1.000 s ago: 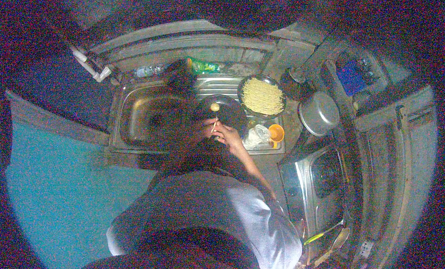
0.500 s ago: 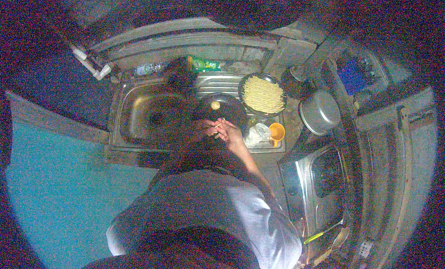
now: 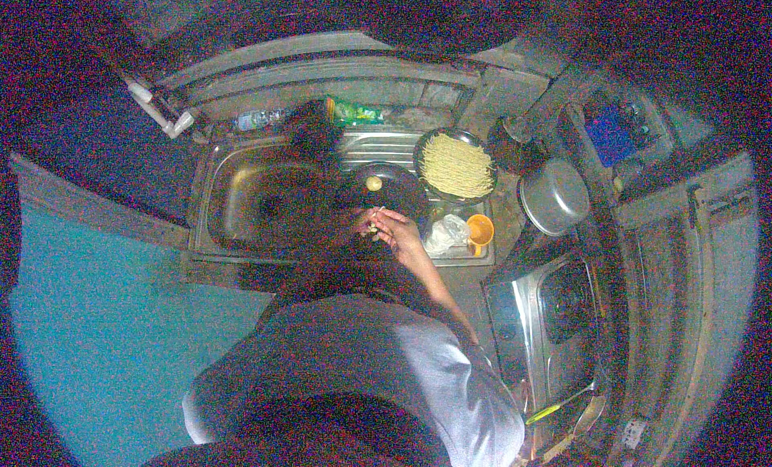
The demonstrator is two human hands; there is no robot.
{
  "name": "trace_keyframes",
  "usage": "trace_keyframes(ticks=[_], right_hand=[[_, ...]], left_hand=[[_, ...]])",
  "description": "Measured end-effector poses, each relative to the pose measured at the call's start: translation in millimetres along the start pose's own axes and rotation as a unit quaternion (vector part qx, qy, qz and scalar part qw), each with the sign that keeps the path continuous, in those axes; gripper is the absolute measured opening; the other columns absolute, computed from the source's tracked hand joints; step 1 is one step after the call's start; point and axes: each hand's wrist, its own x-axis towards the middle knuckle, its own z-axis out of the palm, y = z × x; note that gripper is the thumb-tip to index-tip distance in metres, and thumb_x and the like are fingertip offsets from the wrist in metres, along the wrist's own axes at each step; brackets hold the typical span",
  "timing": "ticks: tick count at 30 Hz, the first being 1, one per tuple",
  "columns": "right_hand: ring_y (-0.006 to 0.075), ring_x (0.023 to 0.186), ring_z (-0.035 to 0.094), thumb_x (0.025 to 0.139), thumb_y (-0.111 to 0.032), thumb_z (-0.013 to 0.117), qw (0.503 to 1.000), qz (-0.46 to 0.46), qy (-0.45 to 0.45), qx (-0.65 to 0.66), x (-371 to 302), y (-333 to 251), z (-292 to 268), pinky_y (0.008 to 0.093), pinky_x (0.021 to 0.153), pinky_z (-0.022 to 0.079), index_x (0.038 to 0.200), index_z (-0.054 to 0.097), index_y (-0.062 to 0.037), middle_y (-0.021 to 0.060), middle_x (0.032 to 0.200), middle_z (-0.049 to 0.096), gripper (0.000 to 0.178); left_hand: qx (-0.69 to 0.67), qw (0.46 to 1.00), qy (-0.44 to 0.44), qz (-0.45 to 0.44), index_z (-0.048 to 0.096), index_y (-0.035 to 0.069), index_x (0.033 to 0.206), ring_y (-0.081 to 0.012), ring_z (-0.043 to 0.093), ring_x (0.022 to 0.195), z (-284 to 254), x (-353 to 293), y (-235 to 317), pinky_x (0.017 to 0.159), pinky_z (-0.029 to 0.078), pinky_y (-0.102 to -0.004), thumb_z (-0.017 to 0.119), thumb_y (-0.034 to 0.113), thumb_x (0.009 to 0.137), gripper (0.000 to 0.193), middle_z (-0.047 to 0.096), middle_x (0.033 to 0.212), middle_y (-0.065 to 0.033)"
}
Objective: The person assembles food items by hand, repeatedly picking up small dough pieces and inserting thin sticks into them. The prepared items are placed onto a tray containing similar items. The task is performed in a kitchen setting with a sink and stove visible.
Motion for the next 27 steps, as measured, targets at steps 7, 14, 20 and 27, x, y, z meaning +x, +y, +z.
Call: trace_keyframes(ticks=[7, 14, 20, 27], right_hand=[[0.0075, 0.076, 0.060, 0.085, -0.017, 0.060, 1.000, 0.011, -0.001, -0.022, 4, 5, -7, 0.0212, 0.066, 0.048, 0.101, 0.061, -0.0095, -0.0007, 0.088, 0.065, 0.017], [0.0103, 0.077, 0.061, 0.086, -0.022, 0.060, 0.998, -0.014, -0.007, 0.056, 0, 2, 2, 0.0240, 0.064, 0.047, 0.096, 0.060, -0.0098, 0.0002, 0.087, 0.064, 0.016], [0.0105, 0.078, 0.060, 0.086, -0.032, 0.058, 0.997, 0.043, -0.044, 0.053, 17, 14, -11, 0.0238, 0.062, 0.047, 0.099, 0.058, -0.0103, 0.0000, 0.088, 0.064, 0.025], [0.0079, 0.079, 0.061, 0.085, -0.029, 0.060, 0.994, 0.046, -0.014, -0.095, 11, 17, -18, 0.0207, 0.063, 0.045, 0.101, 0.061, -0.0109, -0.0025, 0.090, 0.064, 0.024]], left_hand=[[0.010, 0.996, -0.001, 0.088, 0.065, 0.006, 0.089, -0.0123, 0.057, 0.072, 1, -8, 9, 0.063, 0.044, -0.0256, 0.061, 0.039, 0.081, 0.034, 0.062, 0.080, -0.0038], [0.084, 0.995, 0.026, 0.044, 0.065, 0.006, 0.088, -0.0139, 0.058, 0.071, -1, -1, 1, 0.066, 0.046, -0.0279, 0.060, 0.033, 0.082, 0.029, 0.063, 0.081, -0.0047], [-0.214, 0.972, -0.093, -0.011, 0.059, 0.003, 0.104, -0.0182, 0.060, 0.080, -12, 50, -97, 0.069, 0.049, -0.0303, 0.055, 0.032, 0.086, 0.035, 0.062, 0.091, -0.0113], [-0.125, 0.984, -0.091, 0.090, 0.053, 0.002, 0.114, -0.0198, 0.060, 0.086, -5, 14, -42, 0.073, 0.050, -0.0309, 0.061, 0.028, 0.082, 0.042, 0.060, 0.102, -0.0133]])
